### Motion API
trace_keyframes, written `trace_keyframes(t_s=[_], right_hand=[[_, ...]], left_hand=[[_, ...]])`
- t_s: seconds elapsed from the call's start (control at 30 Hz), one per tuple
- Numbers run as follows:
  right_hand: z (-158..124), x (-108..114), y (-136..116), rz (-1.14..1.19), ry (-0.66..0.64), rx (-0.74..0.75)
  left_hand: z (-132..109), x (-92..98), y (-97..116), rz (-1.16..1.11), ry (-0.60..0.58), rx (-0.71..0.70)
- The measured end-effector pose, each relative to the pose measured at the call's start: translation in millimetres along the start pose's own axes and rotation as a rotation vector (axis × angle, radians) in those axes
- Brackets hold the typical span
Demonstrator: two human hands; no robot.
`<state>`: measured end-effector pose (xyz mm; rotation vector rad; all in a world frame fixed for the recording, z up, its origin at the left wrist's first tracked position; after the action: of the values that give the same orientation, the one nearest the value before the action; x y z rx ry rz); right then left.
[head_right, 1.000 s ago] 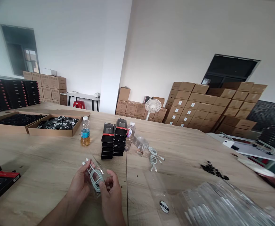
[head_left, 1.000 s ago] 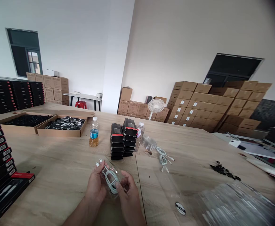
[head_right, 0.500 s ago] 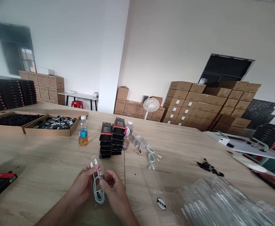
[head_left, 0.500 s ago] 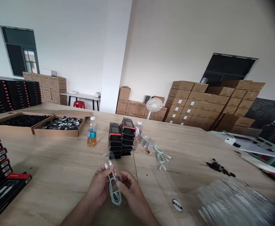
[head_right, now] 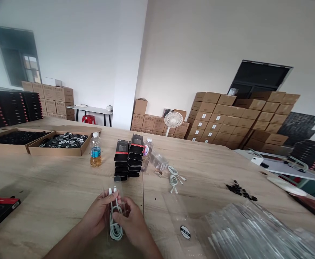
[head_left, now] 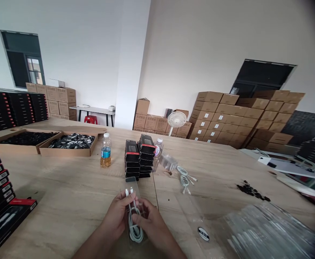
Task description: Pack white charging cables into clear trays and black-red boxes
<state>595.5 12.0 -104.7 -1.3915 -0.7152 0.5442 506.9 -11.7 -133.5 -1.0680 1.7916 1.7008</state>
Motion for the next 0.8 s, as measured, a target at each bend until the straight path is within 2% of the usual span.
trace_keyframes(t_s=[0.1,0.3,0.4,0.57,0.67,0.8], right_hand=[[-5.4,-12.6,-6.2,0.1,-0.101,0.018],[-2.7,-15.6,-0.6,0.184,-0.138,-0.003],[-3.0,-18.1,-7.3,0.229,-0.15,0.024],[-6.2,-23.9,-6.9,0.146,-0.136,-0.043],[-5.1,-16.8,1.7,0.143,-0.1,-0.04],[-4.3,14.6,9.1,0.058,0.088,0.0]], left_hand=[[0.0,2.9,0.9,-0.004,0.009,0.009],[-2.8,-3.1,8.7,-0.017,-0.051,-0.007],[-3.4,-8.9,10.5,-0.051,-0.088,-0.014],[-3.4,-7.1,9.7,-0.064,-0.058,-0.023],[-3.0,-4.0,9.5,-0.037,-0.04,-0.014],[-2.6,1.2,5.9,-0.021,-0.005,0.024]])
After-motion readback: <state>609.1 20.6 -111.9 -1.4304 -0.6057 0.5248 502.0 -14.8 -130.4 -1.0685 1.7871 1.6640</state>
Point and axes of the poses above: each hand's wrist, its own z-axis towards the middle knuckle, its own x-axis out of the back of the hand, y = z × x, the point moved 10 cm from there along z, towards the middle knuckle, and after that the axes turned 7 degrees about -y, right-handed, at the moved point
